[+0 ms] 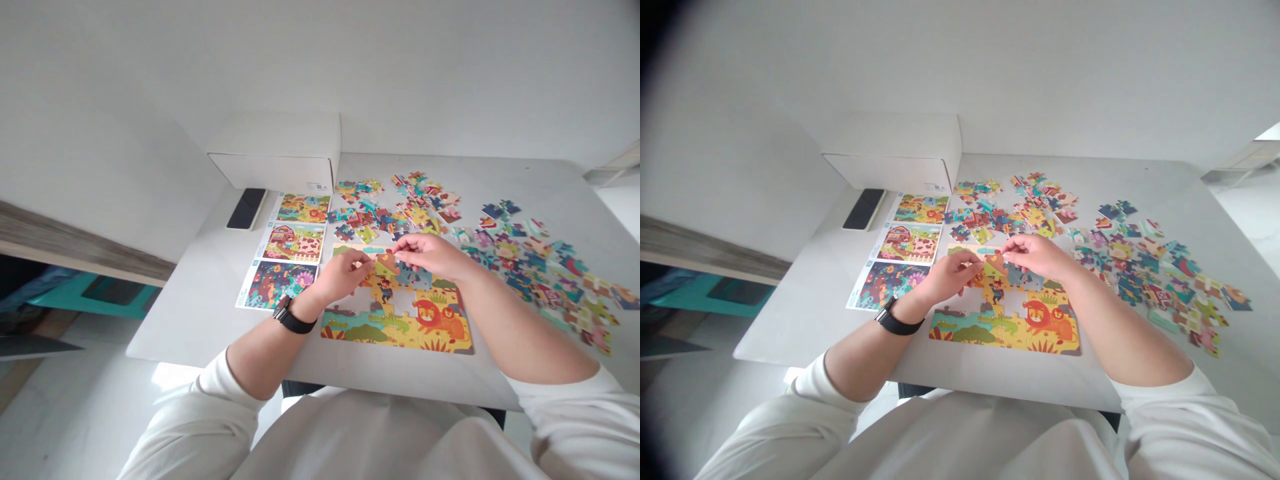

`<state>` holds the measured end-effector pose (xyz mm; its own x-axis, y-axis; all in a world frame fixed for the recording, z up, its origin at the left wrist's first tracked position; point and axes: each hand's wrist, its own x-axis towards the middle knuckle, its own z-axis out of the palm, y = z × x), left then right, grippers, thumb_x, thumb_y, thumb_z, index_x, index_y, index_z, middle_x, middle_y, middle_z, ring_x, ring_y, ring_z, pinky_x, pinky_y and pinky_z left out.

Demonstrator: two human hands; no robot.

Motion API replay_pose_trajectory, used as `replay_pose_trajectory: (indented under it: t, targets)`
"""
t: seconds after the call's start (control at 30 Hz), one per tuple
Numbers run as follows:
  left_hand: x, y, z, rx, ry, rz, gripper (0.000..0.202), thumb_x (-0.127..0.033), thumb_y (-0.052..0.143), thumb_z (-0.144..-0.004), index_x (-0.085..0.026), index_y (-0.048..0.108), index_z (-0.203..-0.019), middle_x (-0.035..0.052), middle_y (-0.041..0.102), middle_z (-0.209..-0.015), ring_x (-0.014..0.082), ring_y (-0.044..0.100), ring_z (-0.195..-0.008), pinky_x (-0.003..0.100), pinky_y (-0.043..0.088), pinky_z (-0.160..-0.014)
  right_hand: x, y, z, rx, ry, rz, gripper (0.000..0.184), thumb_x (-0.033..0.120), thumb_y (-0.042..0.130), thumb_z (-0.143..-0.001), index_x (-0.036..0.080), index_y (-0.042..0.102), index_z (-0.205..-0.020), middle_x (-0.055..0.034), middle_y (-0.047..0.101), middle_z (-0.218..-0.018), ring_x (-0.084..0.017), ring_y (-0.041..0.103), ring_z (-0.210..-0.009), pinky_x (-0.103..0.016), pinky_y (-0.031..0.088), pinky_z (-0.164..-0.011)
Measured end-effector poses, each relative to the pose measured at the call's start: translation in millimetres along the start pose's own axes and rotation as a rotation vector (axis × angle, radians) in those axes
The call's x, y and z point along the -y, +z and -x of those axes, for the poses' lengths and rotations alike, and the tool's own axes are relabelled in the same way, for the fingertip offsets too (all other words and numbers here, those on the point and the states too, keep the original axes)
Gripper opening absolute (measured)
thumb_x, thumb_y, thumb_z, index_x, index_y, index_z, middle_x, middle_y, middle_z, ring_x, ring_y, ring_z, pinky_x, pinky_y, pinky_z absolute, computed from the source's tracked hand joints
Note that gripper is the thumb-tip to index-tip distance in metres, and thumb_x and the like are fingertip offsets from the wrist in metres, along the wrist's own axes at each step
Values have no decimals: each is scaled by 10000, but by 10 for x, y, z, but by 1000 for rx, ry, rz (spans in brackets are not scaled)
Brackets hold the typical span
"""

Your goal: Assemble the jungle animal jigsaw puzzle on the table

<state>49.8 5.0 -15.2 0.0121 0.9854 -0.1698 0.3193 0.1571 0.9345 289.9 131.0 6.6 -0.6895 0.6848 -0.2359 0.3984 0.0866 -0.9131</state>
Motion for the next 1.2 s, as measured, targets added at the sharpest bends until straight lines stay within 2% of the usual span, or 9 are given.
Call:
replay_pose_trajectory:
  t: [0.13,0.3,0.4,0.53,0.67,0.8,0.93,1.03,1.2]
  targets:
    - [-65,8,31,2,34,-123,270,-444,610,-1033,-200,718,-992,-5,677,-752,128,624,-550,232,464,-501,7,-20,5,29,7,15,264,454,810,-883,229,774,-1017,-30,739,-881,-157,646,-727,-261,480,-564]
    - [-152,40,115,-72,321,-346,219,-302,583,-1060,-191,704,-915,59,728,-943,175,690,-856,278,536,-763,38,-83,23,34,24,40,317,504,824,-852,226,774,-997,-30,737,-865,-152,628,-690,-266,479,-555]
    - [-180,60,185,-62,406,-435,185,-261,564,-1080,-184,711,-997,86,734,-1067,184,700,-906,293,542,-792,61,-194,56,-30,30,56,359,539,824,-854,220,766,-1007,-26,727,-837,-142,606,-641,-276,480,-562]
    - [-173,81,252,-18,473,-553,187,-300,561,-1112,-201,719,-1111,88,737,-1151,214,730,-1014,320,566,-867,116,-388,96,-180,33,108,409,571,839,-846,215,757,-1032,-31,722,-822,-144,602,-633,-287,488,-579]
    - [-123,103,260,48,481,-605,204,-341,568,-1122,-232,728,-1187,75,741,-1201,227,747,-1081,331,588,-901,212,-467,18,-218,73,133,332,501,836,-864,214,736,-997,-32,718,-819,-138,591,-625,-274,485,-564]
    - [-81,110,244,66,488,-620,231,-338,547,-1129,-248,721,-1250,75,742,-1227,226,750,-1093,329,599,-897,246,-471,-271,-197,153,229,131,323,778,-924,215,719,-968,-26,738,-832,-132,606,-608,-259,484,-565]
    - [-84,90,240,73,485,-620,235,-324,538,-1127,-246,719,-1254,75,743,-1250,236,750,-1103,343,607,-907,222,-575,-688,-224,230,352,27,240,721,-969,219,726,-985,-7,736,-767,-140,599,-565,-265,479,-587]
    - [-85,74,237,78,473,-623,224,-322,555,-1117,-249,723,-1245,79,740,-1263,238,753,-1105,348,613,-921,253,-689,-997,-328,238,378,53,207,708,-978,206,750,-1010,-4,723,-747,-143,610,-589,-257,479,-613]
    - [-61,61,225,88,456,-618,225,-319,553,-1113,-243,722,-1241,87,738,-1245,241,756,-1101,354,622,-923,352,-750,-1425,-374,279,298,85,183,710,-989,181,763,-1056,15,661,-645,-137,585,-541,-249,486,-598]
